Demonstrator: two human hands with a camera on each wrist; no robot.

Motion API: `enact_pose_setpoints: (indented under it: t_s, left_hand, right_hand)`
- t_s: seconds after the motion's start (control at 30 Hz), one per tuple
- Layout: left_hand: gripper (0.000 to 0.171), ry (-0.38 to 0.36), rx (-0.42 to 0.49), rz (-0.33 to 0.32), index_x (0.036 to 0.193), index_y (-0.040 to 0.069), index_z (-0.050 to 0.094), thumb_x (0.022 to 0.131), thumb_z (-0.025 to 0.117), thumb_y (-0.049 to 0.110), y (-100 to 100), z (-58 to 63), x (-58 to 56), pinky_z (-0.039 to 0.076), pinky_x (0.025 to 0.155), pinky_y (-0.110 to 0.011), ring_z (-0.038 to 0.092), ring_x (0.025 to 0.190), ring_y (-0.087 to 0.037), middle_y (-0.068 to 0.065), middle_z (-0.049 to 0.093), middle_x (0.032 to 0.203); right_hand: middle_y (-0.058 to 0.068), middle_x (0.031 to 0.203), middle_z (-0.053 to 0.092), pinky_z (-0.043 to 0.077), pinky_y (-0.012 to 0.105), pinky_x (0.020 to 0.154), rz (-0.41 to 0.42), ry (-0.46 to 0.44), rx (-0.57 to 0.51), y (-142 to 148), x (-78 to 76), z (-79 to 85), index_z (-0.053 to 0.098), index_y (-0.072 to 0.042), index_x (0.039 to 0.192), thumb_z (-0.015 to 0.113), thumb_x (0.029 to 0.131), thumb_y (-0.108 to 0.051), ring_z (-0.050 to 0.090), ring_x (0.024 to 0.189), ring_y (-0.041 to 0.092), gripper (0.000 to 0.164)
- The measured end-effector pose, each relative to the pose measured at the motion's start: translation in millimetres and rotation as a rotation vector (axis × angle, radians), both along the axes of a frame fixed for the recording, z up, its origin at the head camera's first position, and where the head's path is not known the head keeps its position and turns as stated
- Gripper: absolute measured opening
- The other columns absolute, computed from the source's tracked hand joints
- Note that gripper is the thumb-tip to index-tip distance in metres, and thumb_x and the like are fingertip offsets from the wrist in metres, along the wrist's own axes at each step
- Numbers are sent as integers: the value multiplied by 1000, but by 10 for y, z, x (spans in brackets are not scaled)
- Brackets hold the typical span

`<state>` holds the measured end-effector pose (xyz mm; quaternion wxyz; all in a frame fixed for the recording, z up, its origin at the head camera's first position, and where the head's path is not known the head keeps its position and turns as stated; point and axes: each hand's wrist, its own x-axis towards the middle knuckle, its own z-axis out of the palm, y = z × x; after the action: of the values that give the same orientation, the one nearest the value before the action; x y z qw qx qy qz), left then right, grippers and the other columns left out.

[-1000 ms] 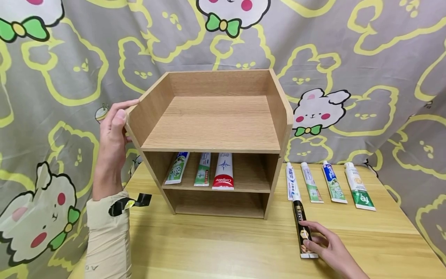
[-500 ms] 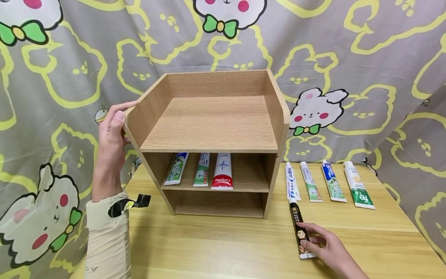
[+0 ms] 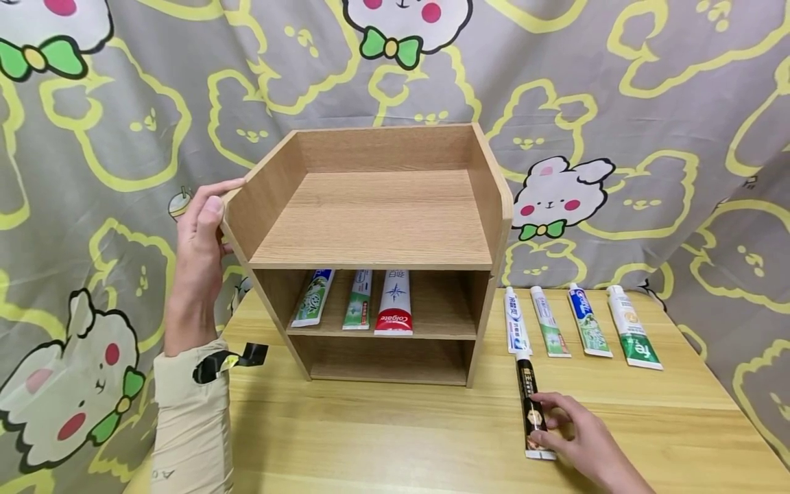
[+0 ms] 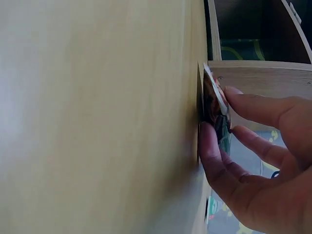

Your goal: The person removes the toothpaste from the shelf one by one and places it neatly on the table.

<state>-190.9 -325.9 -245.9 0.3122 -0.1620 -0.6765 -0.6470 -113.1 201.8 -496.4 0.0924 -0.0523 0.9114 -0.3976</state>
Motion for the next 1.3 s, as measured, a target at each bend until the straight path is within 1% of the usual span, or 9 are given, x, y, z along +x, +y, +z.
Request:
enact_pose_setpoints:
  t_s: [0.13, 0.3, 0.57, 0.63, 0.77, 0.87, 1.03, 1.17, 1.3]
  left_hand:
    - [42, 2, 5, -3, 132, 8, 68, 100, 50, 27, -2, 1, -3, 54, 57, -30, 57, 97, -32, -19, 57, 125]
    - [42, 2, -1, -3, 133, 9, 67, 100, 49, 27, -7, -2, -8, 54, 58, -30, 57, 98, -32, -19, 57, 125]
    - [42, 2, -7, 3, 133, 9, 68, 100, 49, 28, 2, 8, -7, 54, 58, -30, 56, 99, -32, -18, 57, 125]
    - [42, 1, -11, 5, 133, 9, 68, 100, 49, 27, 0, 6, -3, 54, 59, -30, 56, 99, -32, -18, 57, 126]
    - [42, 1, -18, 9, 133, 9, 68, 101, 49, 27, -7, 1, 10, 53, 59, -31, 56, 100, -32, -18, 57, 127]
    - [42, 2, -23, 9, 133, 9, 67, 101, 49, 27, -10, -1, 15, 53, 60, -31, 56, 100, -32, -18, 57, 127]
    - [42, 1, -30, 9, 134, 9, 67, 101, 48, 27, -11, -9, 18, 54, 61, -31, 56, 101, -32, -18, 56, 126]
    - [41, 3, -30, 2, 133, 8, 67, 101, 48, 26, -10, -8, 15, 53, 60, -30, 56, 100, -31, -18, 57, 125]
    - [41, 2, -27, -4, 132, 8, 67, 101, 48, 27, -7, 4, 9, 53, 58, -29, 57, 98, -30, -17, 57, 125]
  right_hand:
    - [4, 114, 68, 55, 33, 78, 29, 24, 9, 42, -12, 1, 63, -13, 135, 87, 82, -21, 64, 100, 20, 59]
    - [15, 129, 64, 58, 35, 78, 60, 22, -26, 79, -16, -1, 62, -11, 137, 86, 83, -20, 66, 108, 29, 60]
    - [15, 132, 64, 58, 42, 84, 76, 53, -37, 91, 2, 16, 61, -13, 137, 81, 89, -22, 66, 109, 30, 54]
    - [14, 131, 65, 58, 41, 84, 69, 91, -43, 79, 21, 22, 61, -14, 136, 80, 90, -21, 67, 108, 30, 50]
    - [14, 131, 65, 59, 32, 78, 43, 172, -76, 44, 41, 51, 62, -13, 135, 78, 91, -14, 68, 107, 31, 47]
    - [14, 133, 64, 58, 27, 77, 31, 198, -102, 19, 43, 97, 61, -12, 138, 77, 92, -11, 68, 108, 32, 48]
    - [12, 137, 62, 59, 34, 85, 41, 263, -98, -41, 55, 203, 60, -15, 140, 74, 94, -10, 64, 114, 33, 49]
    - [6, 136, 64, 59, 39, 85, 49, 370, -92, -131, 68, 298, 63, -20, 137, 76, 93, -10, 63, 114, 24, 47]
    - [0, 129, 68, 59, 36, 84, 75, 495, -121, -242, 75, 419, 65, -22, 133, 78, 89, -3, 63, 110, 10, 49]
